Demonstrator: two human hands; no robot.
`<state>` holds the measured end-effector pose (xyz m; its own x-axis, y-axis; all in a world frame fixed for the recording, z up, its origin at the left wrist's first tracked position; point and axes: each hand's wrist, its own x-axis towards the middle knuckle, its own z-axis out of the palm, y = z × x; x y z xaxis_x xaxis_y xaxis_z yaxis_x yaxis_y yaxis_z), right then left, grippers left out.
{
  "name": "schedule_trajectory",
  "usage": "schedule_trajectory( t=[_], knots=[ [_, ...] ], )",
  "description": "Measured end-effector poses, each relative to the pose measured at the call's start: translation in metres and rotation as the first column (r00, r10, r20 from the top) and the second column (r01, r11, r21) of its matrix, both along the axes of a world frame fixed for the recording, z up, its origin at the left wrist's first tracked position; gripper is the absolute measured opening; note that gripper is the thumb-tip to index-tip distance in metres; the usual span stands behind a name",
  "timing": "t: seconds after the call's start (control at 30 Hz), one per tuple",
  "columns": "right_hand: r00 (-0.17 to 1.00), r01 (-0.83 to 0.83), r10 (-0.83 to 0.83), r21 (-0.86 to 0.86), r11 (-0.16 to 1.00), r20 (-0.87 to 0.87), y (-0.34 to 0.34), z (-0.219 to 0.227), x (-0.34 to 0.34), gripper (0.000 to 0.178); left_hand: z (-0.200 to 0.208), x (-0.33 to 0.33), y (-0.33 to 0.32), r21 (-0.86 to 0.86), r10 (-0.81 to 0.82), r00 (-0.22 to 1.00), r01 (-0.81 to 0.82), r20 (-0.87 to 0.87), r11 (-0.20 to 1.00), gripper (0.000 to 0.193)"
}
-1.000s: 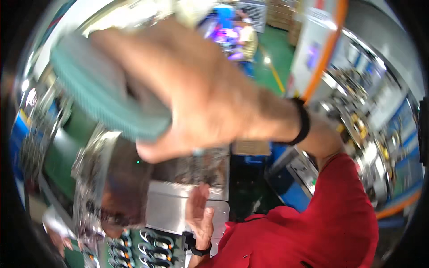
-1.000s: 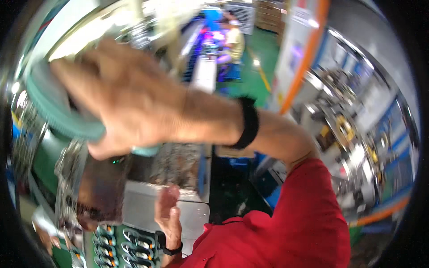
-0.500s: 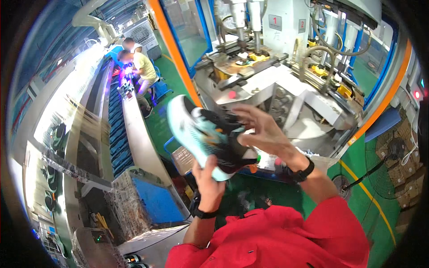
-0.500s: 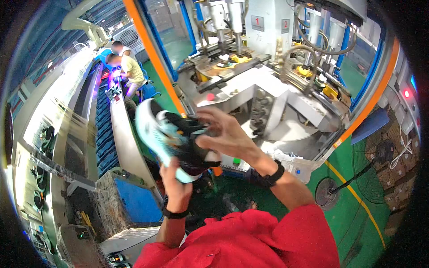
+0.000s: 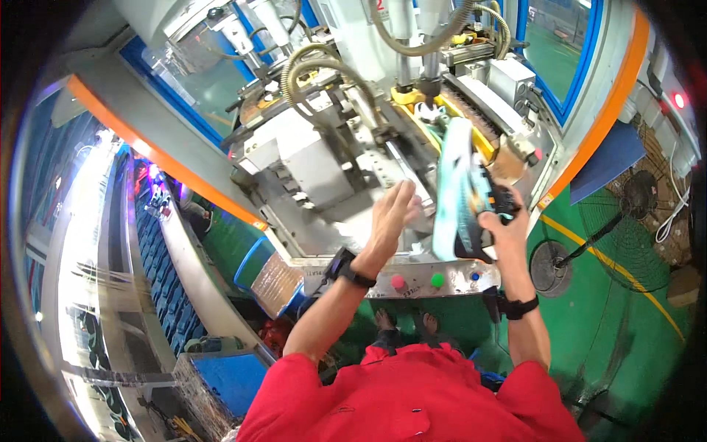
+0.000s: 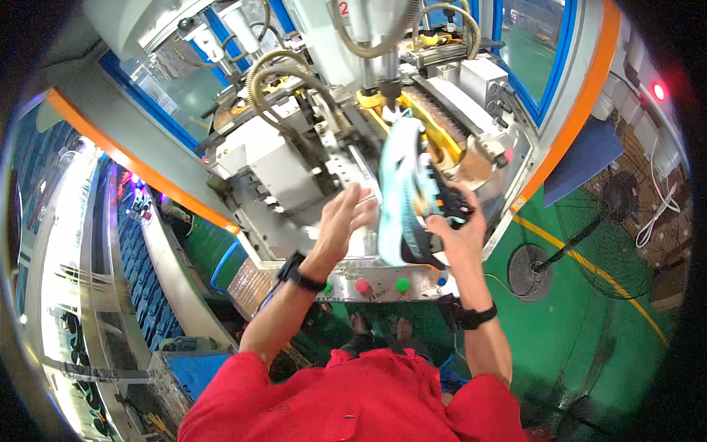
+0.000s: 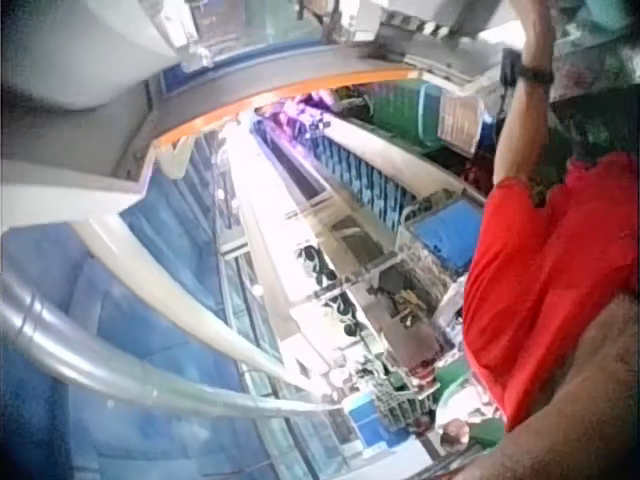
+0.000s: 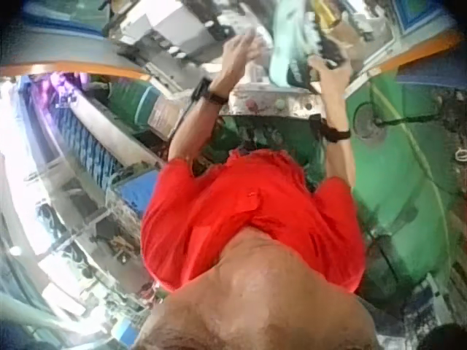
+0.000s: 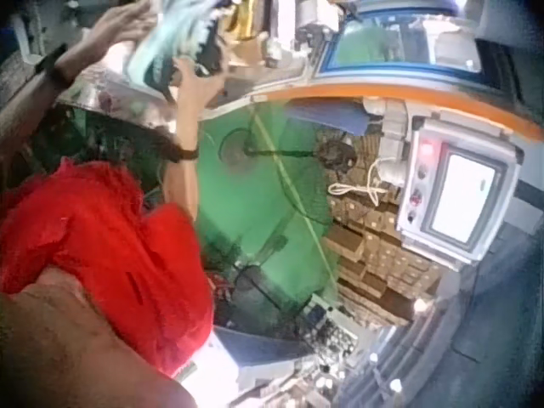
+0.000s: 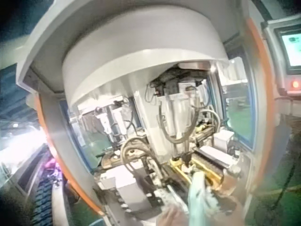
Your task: Manually assemble shoes by feeding them into an automated lasting machine and moving them between conveyor belts.
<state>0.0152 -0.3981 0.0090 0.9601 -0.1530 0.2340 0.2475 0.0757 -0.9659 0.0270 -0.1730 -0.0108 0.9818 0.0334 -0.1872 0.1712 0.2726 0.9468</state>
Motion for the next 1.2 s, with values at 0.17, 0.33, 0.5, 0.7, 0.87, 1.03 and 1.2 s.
schedule_trajectory(
  t=[0.17,0.33,0.5,0.7,0.87,1.03,1.2],
  knots=[
    [0.975,0.219,-0.219,-0.024,0.975,-0.034,-0.046,0.002,0.018,0.056,-0.072,0.156,-0.016,0.416,0.194,0.973,-0.227,0.121,0.880,0.043],
    [0.929,0.361,-0.368,-0.147,0.921,-0.022,-0.045,0.011,0.018,0.053,-0.116,0.246,0.000,0.701,0.302,0.951,-0.258,0.064,0.665,0.079],
    [0.900,0.417,-0.430,-0.419,0.806,0.068,-0.041,0.015,0.050,0.052,-0.112,0.264,0.030,0.805,0.326,0.945,-0.221,0.037,0.550,0.058],
    [0.970,0.155,-0.242,-0.695,0.702,-0.028,0.011,0.063,0.209,0.049,-0.088,0.208,0.093,-0.124,0.373,0.907,-0.400,-0.198,0.908,0.015],
    [0.948,-0.259,-0.060,-0.866,0.427,-0.313,0.140,0.058,0.296,0.054,-0.005,0.026,0.141,-0.365,0.081,0.962,-0.175,-0.259,0.914,0.025],
    [0.944,-0.279,-0.076,-0.900,0.334,-0.321,0.251,-0.040,0.334,0.048,0.036,-0.126,0.198,-0.314,0.244,0.939,-0.313,-0.241,0.896,0.047],
    [0.984,-0.066,-0.132,-0.935,0.348,-0.119,0.277,-0.118,0.330,0.044,0.047,-0.233,0.209,-0.076,0.673,0.723,-0.688,-0.155,0.722,0.044]
  ],
)
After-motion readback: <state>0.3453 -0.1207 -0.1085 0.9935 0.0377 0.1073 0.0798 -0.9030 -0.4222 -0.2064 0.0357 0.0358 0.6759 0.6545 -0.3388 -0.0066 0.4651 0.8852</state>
